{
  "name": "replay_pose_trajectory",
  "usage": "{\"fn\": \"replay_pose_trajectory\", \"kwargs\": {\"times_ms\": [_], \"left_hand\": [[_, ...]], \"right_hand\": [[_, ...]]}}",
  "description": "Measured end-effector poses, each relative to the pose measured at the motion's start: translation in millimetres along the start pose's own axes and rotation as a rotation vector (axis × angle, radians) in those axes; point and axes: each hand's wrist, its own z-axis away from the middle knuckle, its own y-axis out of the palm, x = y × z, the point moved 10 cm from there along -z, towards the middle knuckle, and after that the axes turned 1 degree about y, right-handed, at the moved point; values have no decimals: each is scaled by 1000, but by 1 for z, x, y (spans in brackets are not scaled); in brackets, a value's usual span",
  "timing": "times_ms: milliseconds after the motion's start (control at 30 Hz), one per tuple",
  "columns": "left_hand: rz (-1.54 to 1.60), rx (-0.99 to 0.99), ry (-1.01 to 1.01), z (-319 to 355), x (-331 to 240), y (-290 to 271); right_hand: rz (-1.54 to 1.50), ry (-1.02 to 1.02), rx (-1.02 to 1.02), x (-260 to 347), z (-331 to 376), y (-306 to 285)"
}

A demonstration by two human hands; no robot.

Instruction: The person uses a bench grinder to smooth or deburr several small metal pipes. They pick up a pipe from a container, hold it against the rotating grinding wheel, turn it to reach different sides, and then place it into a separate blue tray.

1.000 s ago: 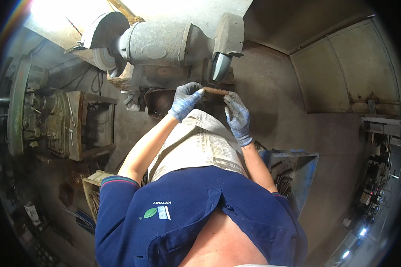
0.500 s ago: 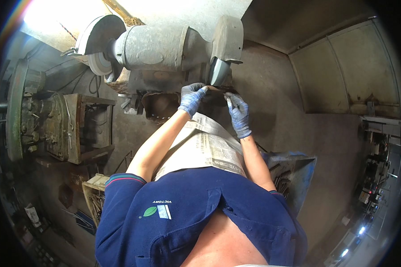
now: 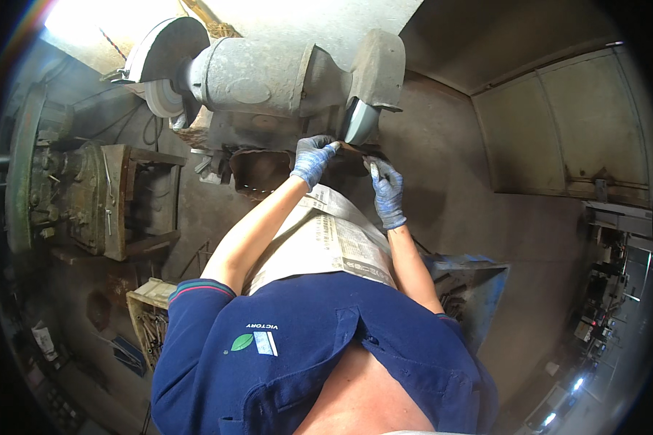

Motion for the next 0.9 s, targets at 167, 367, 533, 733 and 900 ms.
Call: {"fn": "replay_pose_trajectory", "kwargs": {"times_ms": [167,367,533,733,900], "left_hand": [[166,21,-38,1,1,5],[74,-58,-57,10,-13,-25],[125,-11,58,7,-9,-40],[181,73,240,52,-35,-37],[183,191,226,93,-53,-14]], "right_hand": [[-18,77,22,-5,0,2],[-150,71,75,1,-5,35],[-354,99,87,7,-1,50],[278,-436,32,117,52,33],[283,-465,-78,161,94,7]]}}
